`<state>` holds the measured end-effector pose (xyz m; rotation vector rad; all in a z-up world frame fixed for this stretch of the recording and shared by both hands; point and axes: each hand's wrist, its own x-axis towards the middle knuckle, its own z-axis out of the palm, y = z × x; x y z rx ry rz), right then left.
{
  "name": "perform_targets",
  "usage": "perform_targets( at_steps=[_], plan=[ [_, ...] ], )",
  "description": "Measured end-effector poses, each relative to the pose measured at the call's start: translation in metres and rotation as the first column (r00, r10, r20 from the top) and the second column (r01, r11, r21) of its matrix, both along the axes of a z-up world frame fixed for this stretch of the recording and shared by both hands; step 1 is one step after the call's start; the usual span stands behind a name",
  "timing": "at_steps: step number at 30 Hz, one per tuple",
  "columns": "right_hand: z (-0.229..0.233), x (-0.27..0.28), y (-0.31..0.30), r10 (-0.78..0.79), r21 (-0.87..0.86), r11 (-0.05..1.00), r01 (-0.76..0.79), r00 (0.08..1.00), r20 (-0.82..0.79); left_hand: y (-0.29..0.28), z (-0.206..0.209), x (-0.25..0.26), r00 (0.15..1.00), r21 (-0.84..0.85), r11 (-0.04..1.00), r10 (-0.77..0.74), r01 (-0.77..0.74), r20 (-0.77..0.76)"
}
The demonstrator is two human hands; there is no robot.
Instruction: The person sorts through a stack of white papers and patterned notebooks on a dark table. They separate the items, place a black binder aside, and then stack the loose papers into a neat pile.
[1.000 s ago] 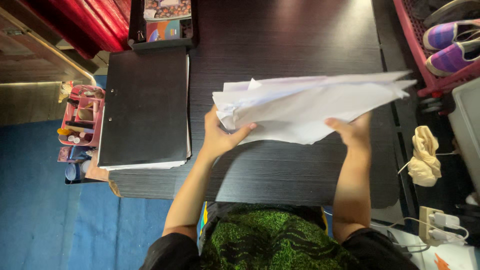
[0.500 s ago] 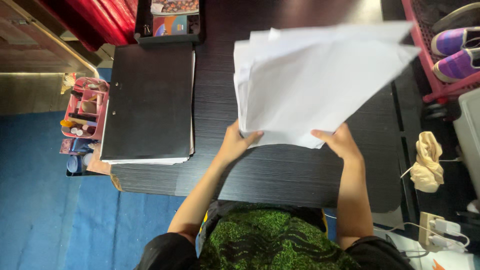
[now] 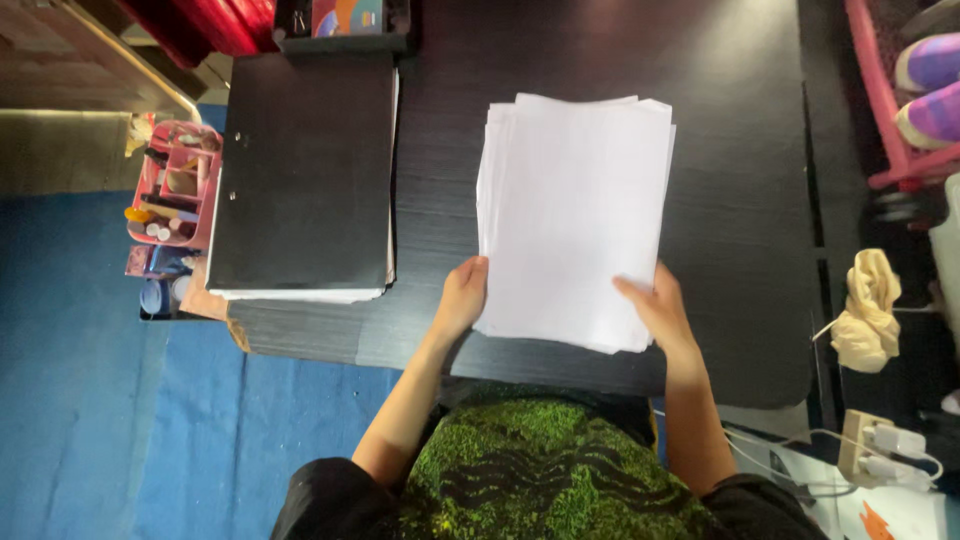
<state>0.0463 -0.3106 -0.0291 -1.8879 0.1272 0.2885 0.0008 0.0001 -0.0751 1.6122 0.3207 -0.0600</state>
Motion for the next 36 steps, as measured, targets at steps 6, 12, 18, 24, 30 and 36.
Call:
perform_targets(
  at_steps=[6, 12, 18, 24, 30, 36],
  plan=[
    [0.019, 0.023, -0.004, 0.045, -0.043, 0.998, -0.044, 0.999, 0.010, 0.013, -0.002, -0.007, 0.994, -0.173, 0.980, -0.106, 0.097, -0.039],
    [0.009, 0.035, -0.030, 0.051, -0.487, 0.873, -0.019, 0.997, 0.052, 0.015, 0.037, -0.038, 0.988, 0.041, 0.995, -0.085, 0.091, -0.127],
    [-0.017, 0.119, -0.056, -0.113, -0.162, 0.975, 0.151, 0.968, 0.223, 0.036, 0.033, -0.038, 0.998, 0.414, 0.910, 0.033, -0.011, -0.046],
    [-0.043, 0.252, -0.075, -0.276, 0.265, 0.944, 0.195, 0.907, 0.317, 0.029, 0.066, -0.037, 0.990, 0.840, 0.538, -0.062, -0.074, 0.127],
    [-0.019, 0.268, -0.066, -0.257, -0.077, 0.944, 0.321, 0.859, 0.443, -0.001, 0.052, -0.011, 0.880, 0.944, 0.327, -0.433, -0.048, 0.194],
    [-0.030, 0.233, -0.087, -0.280, 0.177, 0.957, 0.232, 0.898, 0.340, -0.014, 0.021, 0.092, 0.905, 0.980, 0.196, -0.407, -0.045, 0.123]
  ],
)
